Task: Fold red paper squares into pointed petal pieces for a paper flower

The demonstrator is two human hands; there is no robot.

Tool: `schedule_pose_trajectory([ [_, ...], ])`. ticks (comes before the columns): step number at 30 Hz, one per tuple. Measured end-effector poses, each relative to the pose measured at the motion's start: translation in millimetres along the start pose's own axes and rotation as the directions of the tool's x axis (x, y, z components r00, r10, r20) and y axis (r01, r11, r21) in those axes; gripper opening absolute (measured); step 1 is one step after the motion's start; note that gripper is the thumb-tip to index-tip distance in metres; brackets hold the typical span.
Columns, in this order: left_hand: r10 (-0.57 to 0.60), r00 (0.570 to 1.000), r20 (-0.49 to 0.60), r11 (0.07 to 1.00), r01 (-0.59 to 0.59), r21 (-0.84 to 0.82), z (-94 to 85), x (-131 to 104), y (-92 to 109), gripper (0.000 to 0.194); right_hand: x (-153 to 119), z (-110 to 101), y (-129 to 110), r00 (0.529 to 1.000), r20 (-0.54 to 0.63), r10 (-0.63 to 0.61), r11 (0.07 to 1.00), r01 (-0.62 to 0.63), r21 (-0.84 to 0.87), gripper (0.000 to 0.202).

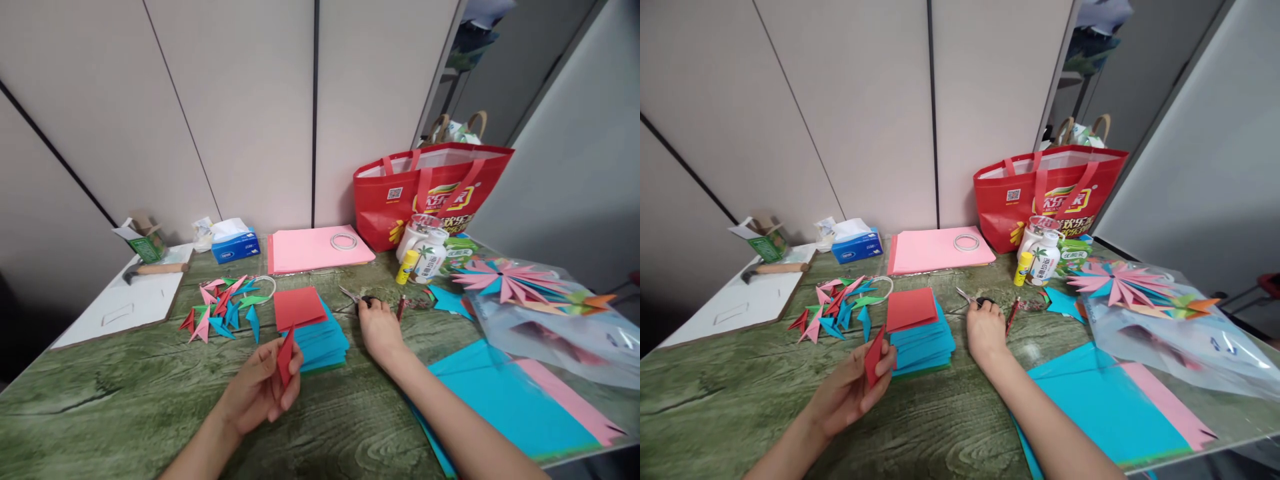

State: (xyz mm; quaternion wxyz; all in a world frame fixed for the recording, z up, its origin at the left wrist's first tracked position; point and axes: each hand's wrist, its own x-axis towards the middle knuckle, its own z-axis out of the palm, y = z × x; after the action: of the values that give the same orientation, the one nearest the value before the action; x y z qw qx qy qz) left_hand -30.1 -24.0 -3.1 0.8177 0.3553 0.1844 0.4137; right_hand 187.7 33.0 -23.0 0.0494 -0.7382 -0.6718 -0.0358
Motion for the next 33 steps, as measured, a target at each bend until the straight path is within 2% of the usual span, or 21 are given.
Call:
schedule_pose_trajectory([
  [3,0.001,1.0,0.029,1.0,-0.001,-0.017,-0.6,0.6,-0.6,0.02,-0.3,-3.5,-0.6,1.0,0.017,0.003,1.0,-0.002,-0.031,0.029],
  [7,-0.003,0.999,0.043,0.999,0.004,-0.041,1.3,1.3,-0.4,0.019,0.0,-8.0,1.5,0.998,-0.013,0.067,0.997,-0.068,-0.023,0.032],
  [9,-0.006,0.999,0.039,0.999,0.008,-0.044,4.1,1.5,0.5,0.021,1.4,-7.8,3.4,0.994,-0.062,0.089,0.992,-0.083,0.091,0.035],
  [10,-0.007,1.0,0.027,0.999,0.007,-0.035,5.8,1.6,1.2,0.021,2.2,-6.9,4.0,0.992,-0.099,0.075,0.975,-0.052,0.214,0.037],
  [11,-0.002,1.0,0.002,1.0,0.002,-0.017,7.4,1.8,2.0,0.021,2.7,-5.5,4.0,0.989,-0.141,0.049,0.926,0.008,0.376,0.039],
  [12,0.011,0.999,-0.033,1.0,-0.011,0.009,8.9,2.1,2.8,0.02,2.8,-3.8,3.0,0.983,-0.185,0.015,0.83,0.091,0.55,0.042],
  [14,0.062,0.99,-0.127,0.996,-0.053,0.075,10.8,3.1,4.0,0.017,0.5,0.1,-1.9,0.967,-0.252,-0.036,0.518,0.234,0.823,0.045],
  [15,0.101,0.979,-0.178,0.99,-0.082,0.115,11.1,3.8,4.3,0.016,-2.2,1.9,-5.7,0.967,-0.246,-0.068,0.385,0.253,0.888,0.047],
  [16,0.149,0.962,-0.23,0.98,-0.113,0.164,11.0,4.5,4.4,0.015,-5.9,3.1,-10.1,0.965,-0.237,-0.108,0.292,0.259,0.921,0.047],
  [18,0.263,0.912,-0.316,0.938,-0.166,0.303,10.1,5.9,3.6,0.012,-15.9,3.1,-19.3,0.955,-0.247,-0.165,0.203,0.278,0.939,0.045],
  [20,0.402,0.846,-0.351,0.851,-0.204,0.483,9.5,6.4,2.2,0.009,-27.3,-0.8,-26.5,0.927,-0.305,-0.218,0.206,0.349,0.914,0.042],
  [23,0.592,0.735,-0.331,0.674,-0.226,0.704,10.8,4.9,0.6,0.001,-41.6,-10.3,-31.5,0.858,-0.386,-0.34,0.264,0.481,0.836,0.047],
  [26,0.722,0.629,-0.287,0.524,-0.226,0.821,12.7,2.3,0.6,0.009,-48.4,-14.7,-31.7,0.809,-0.443,-0.387,0.329,0.57,0.753,0.049],
  [28,0.778,0.574,-0.256,0.449,-0.223,0.865,12.9,0.8,1.1,0.014,-49.5,-12.7,-31.4,0.772,-0.493,-0.402,0.364,0.629,0.687,0.051],
  [30,0.803,0.547,-0.237,0.411,-0.219,0.885,12.4,0.0,1.5,0.016,-49.4,-9.0,-31.3,0.727,-0.541,-0.423,0.392,0.685,0.615,0.055],
  [33,0.791,0.561,-0.247,0.424,-0.21,0.881,11.0,-0.5,1.4,0.016,-49.1,-5.4,-31.4,0.694,-0.557,-0.456,0.419,0.72,0.553,0.059],
])
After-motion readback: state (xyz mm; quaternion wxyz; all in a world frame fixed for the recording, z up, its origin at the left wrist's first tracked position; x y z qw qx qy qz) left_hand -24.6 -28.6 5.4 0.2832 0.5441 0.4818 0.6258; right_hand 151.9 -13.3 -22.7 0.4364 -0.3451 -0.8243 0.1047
